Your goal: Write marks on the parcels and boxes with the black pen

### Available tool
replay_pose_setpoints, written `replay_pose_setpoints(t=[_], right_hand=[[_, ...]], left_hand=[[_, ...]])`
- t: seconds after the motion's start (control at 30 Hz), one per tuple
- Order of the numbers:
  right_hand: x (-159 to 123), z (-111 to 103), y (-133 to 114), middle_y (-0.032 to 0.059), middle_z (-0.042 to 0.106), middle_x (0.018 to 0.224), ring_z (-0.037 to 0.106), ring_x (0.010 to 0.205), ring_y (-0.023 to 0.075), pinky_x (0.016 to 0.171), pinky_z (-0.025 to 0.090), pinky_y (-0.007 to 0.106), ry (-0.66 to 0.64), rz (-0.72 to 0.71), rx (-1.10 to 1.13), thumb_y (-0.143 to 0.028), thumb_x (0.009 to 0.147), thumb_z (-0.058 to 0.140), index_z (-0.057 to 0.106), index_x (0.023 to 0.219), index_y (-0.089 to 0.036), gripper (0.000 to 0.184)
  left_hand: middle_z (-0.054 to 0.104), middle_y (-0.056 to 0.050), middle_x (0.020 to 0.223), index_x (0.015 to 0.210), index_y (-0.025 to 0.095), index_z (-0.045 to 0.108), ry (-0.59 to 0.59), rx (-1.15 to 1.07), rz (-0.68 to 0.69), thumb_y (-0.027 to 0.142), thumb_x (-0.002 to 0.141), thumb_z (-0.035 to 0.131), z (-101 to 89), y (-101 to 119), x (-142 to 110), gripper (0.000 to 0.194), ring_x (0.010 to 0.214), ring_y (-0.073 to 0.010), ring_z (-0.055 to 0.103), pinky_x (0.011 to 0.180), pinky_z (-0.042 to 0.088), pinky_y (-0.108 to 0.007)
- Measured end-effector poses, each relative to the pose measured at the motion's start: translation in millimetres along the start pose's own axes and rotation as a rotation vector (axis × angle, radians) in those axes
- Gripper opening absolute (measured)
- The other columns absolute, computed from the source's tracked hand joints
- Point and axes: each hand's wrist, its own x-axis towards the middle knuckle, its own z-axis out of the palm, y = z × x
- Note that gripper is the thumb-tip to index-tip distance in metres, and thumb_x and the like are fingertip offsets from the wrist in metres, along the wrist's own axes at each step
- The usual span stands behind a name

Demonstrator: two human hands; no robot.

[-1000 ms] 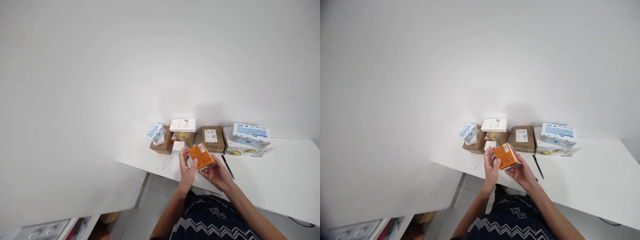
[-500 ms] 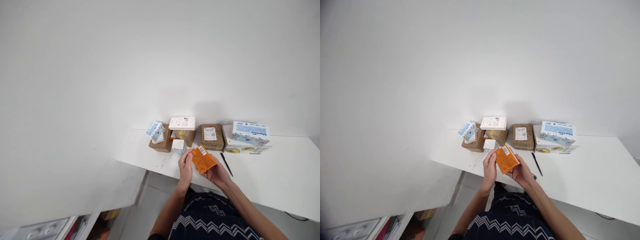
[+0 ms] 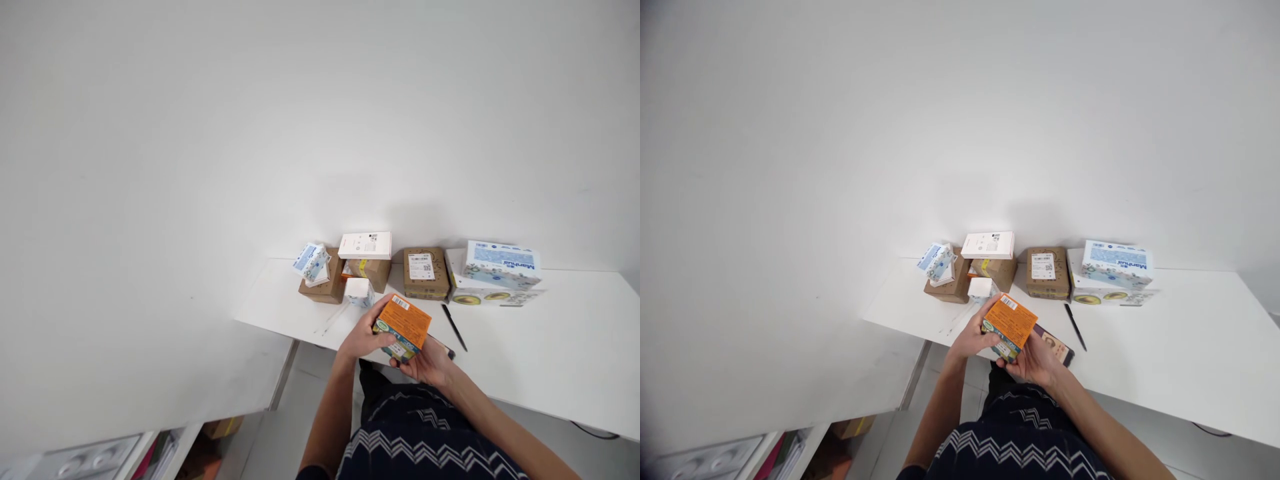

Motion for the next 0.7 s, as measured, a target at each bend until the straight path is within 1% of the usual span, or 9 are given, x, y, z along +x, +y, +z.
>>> replay_pose_setpoints(t=[0.03,0.1,0.2,0.23,0.3,0.4,0.53,0.6,0.7], right_hand=[[0.2,1.1,0.2,0.0067,0.073,0.07,0.069,0.055,0.0189,0.048,0.052,0.024,0.012,-0.011,-0.013,-0.05,0.096,0.03,0.061,0.097,-0.018,0.045],[-0.1,3.4,-1.0,0.0071,0.072,0.069,0.069,0.055,0.0187,0.05,0.053,0.025,0.027,-0.052,-0.043,-0.055,0.096,0.028,0.06,0.103,-0.018,0.05],[-2.1,6.4,-4.4,0.0058,0.071,0.072,0.069,0.06,0.0183,0.056,0.055,0.027,0.039,-0.181,-0.106,-0.06,0.093,0.034,0.058,0.107,-0.019,0.049],[-2.9,7.2,-5.4,0.005,0.07,0.074,0.069,0.061,0.0177,0.057,0.054,0.027,0.049,-0.237,-0.134,-0.06,0.091,0.038,0.057,0.107,-0.02,0.047],[-4.5,8.5,-6.6,0.0039,0.07,0.075,0.068,0.062,0.0162,0.056,0.053,0.025,0.083,-0.327,-0.191,-0.059,0.09,0.044,0.057,0.106,-0.021,0.043],[-5.8,10.0,-6.5,0.0042,0.07,0.076,0.066,0.063,0.0143,0.056,0.051,0.023,0.119,-0.386,-0.244,-0.056,0.089,0.049,0.058,0.101,-0.021,0.039],[-6.0,10.2,-5.1,0.0018,0.069,0.075,0.064,0.062,0.0118,0.056,0.049,0.021,0.125,-0.484,-0.299,-0.046,0.081,0.067,0.057,0.096,-0.022,0.03],[-5.8,8.7,-5.0,-0.0003,0.068,0.072,0.062,0.06,0.0106,0.053,0.047,0.02,0.13,-0.522,-0.312,-0.043,0.077,0.073,0.056,0.097,-0.023,0.033],[-5.3,4.6,-5.6,-0.0017,0.067,0.068,0.059,0.056,0.0095,0.048,0.043,0.019,0.141,-0.52,-0.31,-0.043,0.074,0.075,0.056,0.097,-0.023,0.036]], left_hand=[[0.053,-0.008,0.139,0.142,0.027,0.043,0.053,-0.035,-0.014,0.043,0.07,0.078,1.1,-3.0,0.0,0.081,0.126,-0.0302,0.049,0.105,0.041,-0.039],[0.056,-0.008,0.135,0.144,0.028,0.039,0.202,-0.141,-0.051,0.045,0.074,0.073,6.0,-9.3,1.7,0.08,0.122,-0.028,0.054,0.102,0.044,-0.039],[0.061,-0.009,0.129,0.148,0.029,0.028,0.427,-0.32,-0.13,0.046,0.08,0.067,13.5,-15.8,6.9,0.081,0.112,-0.0256,0.061,0.098,0.048,-0.04],[0.062,-0.009,0.127,0.148,0.029,0.026,0.485,-0.369,-0.155,0.047,0.08,0.067,14.7,-16.8,8.8,0.082,0.11,-0.0256,0.063,0.096,0.049,-0.04],[0.063,-0.01,0.125,0.148,0.029,0.026,0.554,-0.459,-0.201,0.05,0.079,0.067,14.9,-17.1,11.4,0.083,0.108,-0.0262,0.064,0.093,0.051,-0.04],[0.062,-0.011,0.128,0.145,0.03,0.032,0.573,-0.566,-0.284,0.056,0.078,0.065,12.6,-15.6,12.6,0.08,0.108,-0.0278,0.064,0.087,0.055,-0.041],[0.061,-0.014,0.128,0.139,0.026,0.042,0.546,-0.6,-0.397,0.058,0.078,0.063,12.3,-13.1,10.8,0.072,0.101,-0.0308,0.066,0.079,0.057,-0.046],[0.061,-0.014,0.128,0.14,0.028,0.039,0.512,-0.601,-0.398,0.052,0.077,0.067,12.9,-12.0,9.2,0.073,0.099,-0.0314,0.067,0.077,0.057,-0.048],[0.061,-0.011,0.127,0.142,0.035,0.032,0.462,-0.611,-0.391,0.041,0.075,0.072,12.7,-11.4,6.8,0.078,0.097,-0.0309,0.068,0.077,0.057,-0.05]])
